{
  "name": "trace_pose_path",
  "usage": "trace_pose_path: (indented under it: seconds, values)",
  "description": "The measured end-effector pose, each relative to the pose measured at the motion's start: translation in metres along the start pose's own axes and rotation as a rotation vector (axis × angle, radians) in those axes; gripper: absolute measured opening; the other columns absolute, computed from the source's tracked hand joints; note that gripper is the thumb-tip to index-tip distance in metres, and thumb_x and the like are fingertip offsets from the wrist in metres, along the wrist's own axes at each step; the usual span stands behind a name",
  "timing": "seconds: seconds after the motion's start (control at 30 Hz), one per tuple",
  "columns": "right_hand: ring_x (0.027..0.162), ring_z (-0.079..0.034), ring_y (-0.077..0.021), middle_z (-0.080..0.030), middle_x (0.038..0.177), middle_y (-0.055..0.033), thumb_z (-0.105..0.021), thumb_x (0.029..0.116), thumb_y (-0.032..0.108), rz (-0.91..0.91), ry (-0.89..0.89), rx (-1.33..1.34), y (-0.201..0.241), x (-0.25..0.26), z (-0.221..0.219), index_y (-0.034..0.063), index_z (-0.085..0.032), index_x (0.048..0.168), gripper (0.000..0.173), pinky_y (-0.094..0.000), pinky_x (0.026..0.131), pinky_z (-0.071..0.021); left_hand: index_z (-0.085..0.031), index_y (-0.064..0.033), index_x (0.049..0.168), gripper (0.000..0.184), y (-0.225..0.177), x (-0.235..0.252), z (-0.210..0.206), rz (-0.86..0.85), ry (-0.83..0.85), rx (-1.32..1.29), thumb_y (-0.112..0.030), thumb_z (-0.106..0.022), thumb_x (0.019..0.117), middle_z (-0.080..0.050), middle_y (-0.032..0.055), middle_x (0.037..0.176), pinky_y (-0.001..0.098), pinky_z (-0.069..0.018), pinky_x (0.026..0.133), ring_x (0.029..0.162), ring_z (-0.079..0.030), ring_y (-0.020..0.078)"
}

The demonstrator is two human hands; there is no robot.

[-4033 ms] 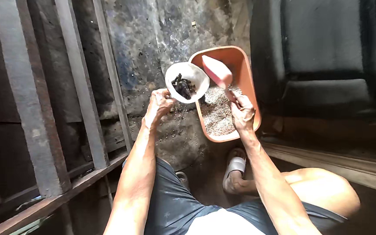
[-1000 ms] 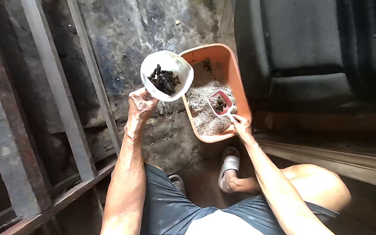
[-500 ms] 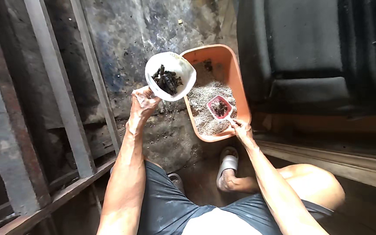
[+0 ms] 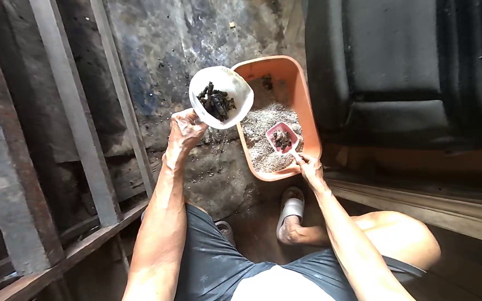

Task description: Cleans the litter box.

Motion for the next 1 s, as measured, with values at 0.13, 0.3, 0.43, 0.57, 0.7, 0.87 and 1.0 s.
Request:
trace_pose_path:
  seconds: [0.13, 0.3, 0.43, 0.57, 0.7, 0.87, 1.0]
  values:
    - [0.101, -0.070, -0.0294, -0.075, 0.108, -0.0130, -0.058, 0.1043, 0.020, 0.002, -0.014, 0.020, -0.001, -0.002, 0.003, 0.0132, -0.074, 0.126, 0.028, -0.0550, 0.094, -0.0521, -0.075, -0.0033, 0.093, 0.018, 0.002, -0.001, 0.000, 0.021, 0.025, 0.007, -0.021, -0.074, 0.0898, -0.072, 0.0109, 0.086, 0.0424, -0.0530, 0.079, 0.080, -0.068, 0.0166]
    - [0.103, -0.070, -0.0307, -0.075, 0.110, -0.0145, -0.058, 0.1036, 0.020, 0.009, -0.040, -0.029, 0.017, -0.006, 0.020, 0.0124, -0.073, 0.127, 0.029, -0.0544, 0.095, -0.0519, -0.076, -0.0029, 0.096, 0.016, 0.014, -0.003, -0.004, 0.068, 0.063, 0.004, -0.017, -0.075, 0.0891, -0.074, 0.0126, 0.091, 0.0478, -0.0551, 0.084, 0.087, -0.071, 0.0213]
    - [0.107, -0.070, -0.0324, -0.075, 0.115, -0.0152, -0.058, 0.1054, 0.024, 0.135, -0.126, -0.052, 0.061, -0.014, 0.049, 0.0125, -0.073, 0.128, 0.030, -0.0572, 0.098, -0.0509, -0.075, -0.0041, 0.098, 0.016, 0.019, -0.005, -0.013, 0.132, 0.181, 0.004, -0.018, -0.074, 0.0906, -0.074, 0.0133, 0.092, 0.0532, -0.0554, 0.086, 0.088, -0.072, 0.0253]
    - [0.109, -0.069, -0.0337, -0.072, 0.117, -0.0185, -0.055, 0.1053, 0.019, 0.348, -0.221, -0.086, 0.121, -0.029, 0.059, 0.0061, -0.070, 0.129, 0.031, -0.0563, 0.097, -0.0522, -0.077, -0.0047, 0.100, 0.016, 0.015, -0.005, -0.027, 0.125, 0.283, 0.022, -0.018, -0.074, 0.0909, -0.075, 0.0145, 0.096, 0.0556, -0.0543, 0.090, 0.093, -0.072, 0.0282]
    - [0.099, -0.071, -0.0343, -0.071, 0.114, -0.0177, -0.060, 0.1016, 0.013, 0.567, -0.301, -0.231, 0.177, -0.054, 0.030, 0.0053, -0.070, 0.125, 0.026, -0.0542, 0.084, -0.0582, -0.076, -0.0048, 0.095, 0.014, 0.008, -0.004, -0.037, 0.124, 0.320, 0.020, -0.018, -0.075, 0.0899, -0.074, 0.0138, 0.091, 0.0542, -0.0546, 0.085, 0.087, -0.071, 0.0272]
    - [0.081, -0.070, -0.0291, -0.070, 0.106, -0.0136, -0.070, 0.0941, 0.008, 0.649, -0.354, -0.166, 0.191, -0.059, -0.011, 0.0106, -0.076, 0.113, 0.020, -0.0488, 0.064, -0.0584, -0.076, -0.0065, 0.093, 0.015, 0.010, -0.001, -0.041, 0.143, 0.289, -0.023, -0.022, -0.075, 0.0898, -0.073, 0.0110, 0.087, 0.0527, -0.0559, 0.080, 0.082, -0.071, 0.0234]
    - [0.085, -0.068, -0.0259, -0.068, 0.103, -0.0129, -0.070, 0.0945, 0.008, 0.654, -0.388, -0.025, 0.185, -0.059, -0.017, 0.0099, -0.076, 0.114, 0.020, -0.0439, 0.068, -0.0586, -0.076, -0.0075, 0.096, 0.013, 0.017, -0.004, -0.032, 0.179, 0.251, -0.063, -0.019, -0.076, 0.0887, -0.074, 0.0088, 0.088, 0.0486, -0.0577, 0.079, 0.080, -0.071, 0.0190]
Point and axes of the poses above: each hand's wrist, its own x-axis towards the middle knuckle, its own z-axis out of the back of the hand, y = z × x, the point moved 5 cm from there along x, towards the middle knuckle
